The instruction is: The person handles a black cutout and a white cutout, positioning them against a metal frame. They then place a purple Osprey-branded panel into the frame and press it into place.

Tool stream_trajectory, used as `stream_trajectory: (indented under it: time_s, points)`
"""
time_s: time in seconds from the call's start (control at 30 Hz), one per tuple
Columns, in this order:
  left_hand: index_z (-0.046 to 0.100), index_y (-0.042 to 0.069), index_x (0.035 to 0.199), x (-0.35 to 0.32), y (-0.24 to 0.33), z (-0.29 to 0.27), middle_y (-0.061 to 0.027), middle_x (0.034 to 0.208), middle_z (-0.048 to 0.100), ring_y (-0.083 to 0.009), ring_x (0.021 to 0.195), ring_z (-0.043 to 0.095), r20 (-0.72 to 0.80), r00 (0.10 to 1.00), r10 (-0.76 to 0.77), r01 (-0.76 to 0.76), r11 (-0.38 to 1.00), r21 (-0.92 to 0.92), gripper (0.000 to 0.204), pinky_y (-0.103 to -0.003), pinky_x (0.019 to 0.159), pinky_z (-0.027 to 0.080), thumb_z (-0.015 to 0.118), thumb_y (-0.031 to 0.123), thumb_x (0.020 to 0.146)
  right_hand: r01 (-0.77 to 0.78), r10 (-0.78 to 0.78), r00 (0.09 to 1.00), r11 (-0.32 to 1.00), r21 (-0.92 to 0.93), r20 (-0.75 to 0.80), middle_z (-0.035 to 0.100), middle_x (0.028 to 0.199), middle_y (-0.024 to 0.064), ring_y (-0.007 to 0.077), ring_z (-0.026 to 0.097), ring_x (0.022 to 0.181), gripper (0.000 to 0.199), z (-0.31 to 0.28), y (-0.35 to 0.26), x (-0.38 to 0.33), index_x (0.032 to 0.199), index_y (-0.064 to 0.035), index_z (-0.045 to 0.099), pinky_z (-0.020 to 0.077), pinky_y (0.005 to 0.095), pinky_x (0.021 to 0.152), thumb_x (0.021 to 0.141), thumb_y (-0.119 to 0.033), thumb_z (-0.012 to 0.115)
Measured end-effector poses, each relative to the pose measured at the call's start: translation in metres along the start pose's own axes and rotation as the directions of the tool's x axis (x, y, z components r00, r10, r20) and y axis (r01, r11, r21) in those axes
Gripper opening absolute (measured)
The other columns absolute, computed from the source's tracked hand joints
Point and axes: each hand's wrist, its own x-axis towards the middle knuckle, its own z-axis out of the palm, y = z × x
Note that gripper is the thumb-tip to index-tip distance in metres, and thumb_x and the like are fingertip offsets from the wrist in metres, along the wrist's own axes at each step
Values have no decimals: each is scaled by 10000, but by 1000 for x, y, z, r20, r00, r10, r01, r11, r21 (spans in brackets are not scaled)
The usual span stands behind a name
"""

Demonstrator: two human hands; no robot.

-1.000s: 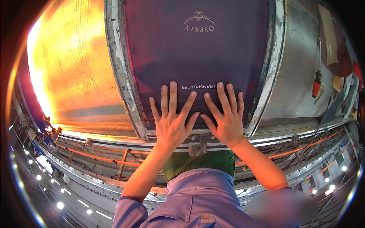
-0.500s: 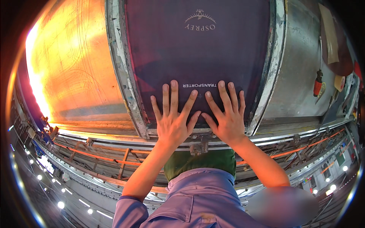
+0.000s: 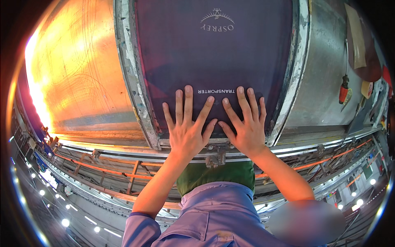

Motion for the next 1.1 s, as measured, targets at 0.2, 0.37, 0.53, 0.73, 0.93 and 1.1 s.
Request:
stream_trajectory:
  time_s: [0.2,0.37,0.53,0.73,0.93,1.1]
  points:
    - [517,314,1507,-2,2,-4,-217,1660,271,-407,1536,248,-35,999,16,-17,1000,-18,628,-655,1202,130,685,449,917,-8,8,1000,1000,7,4,300,1646,175,405,253,1525,596,-4,-3,-3,1482,-210,548,176,627,1201,941,-417,684]
    - [521,329,1501,2,2,-2,-188,1663,281,-388,1533,266,-77,997,18,-18,1000,-2,613,-650,1198,163,691,429,920,-3,2,999,1000,-12,-32,298,1648,171,391,257,1526,583,0,-2,1,1482,-205,548,175,615,1206,950,-410,663]
    - [521,331,1497,-1,5,-5,-154,1664,293,-362,1531,278,-96,995,16,-16,1000,-2,592,-631,1204,181,680,414,933,5,-8,998,999,-44,-68,321,1637,149,358,299,1511,561,-3,-3,-2,1490,-210,522,222,605,1196,976,-420,605]
    - [539,313,1484,-4,8,-8,-132,1656,316,-332,1527,294,-164,986,27,-26,1000,6,552,-598,1215,199,664,368,948,36,-39,992,999,-26,-119,321,1631,164,363,286,1514,541,-4,-5,-4,1490,-184,515,223,609,1199,989,-377,579]
    - [551,289,1469,-4,10,-9,-133,1645,335,-330,1520,307,-203,978,41,-39,999,17,535,-597,1212,212,650,338,944,39,-34,990,999,33,-140,331,1623,190,383,273,1517,551,-8,-6,-4,1482,-133,516,190,601,1213,981,-356,565]
    - [560,258,1460,-6,10,-7,-131,1637,351,-328,1513,320,-246,966,80,-73,997,36,518,-580,1215,217,634,297,948,68,-50,973,995,76,-223,335,1622,190,373,273,1519,539,-2,0,-8,1461,-125,534,187,576,1219,978,-360,575]
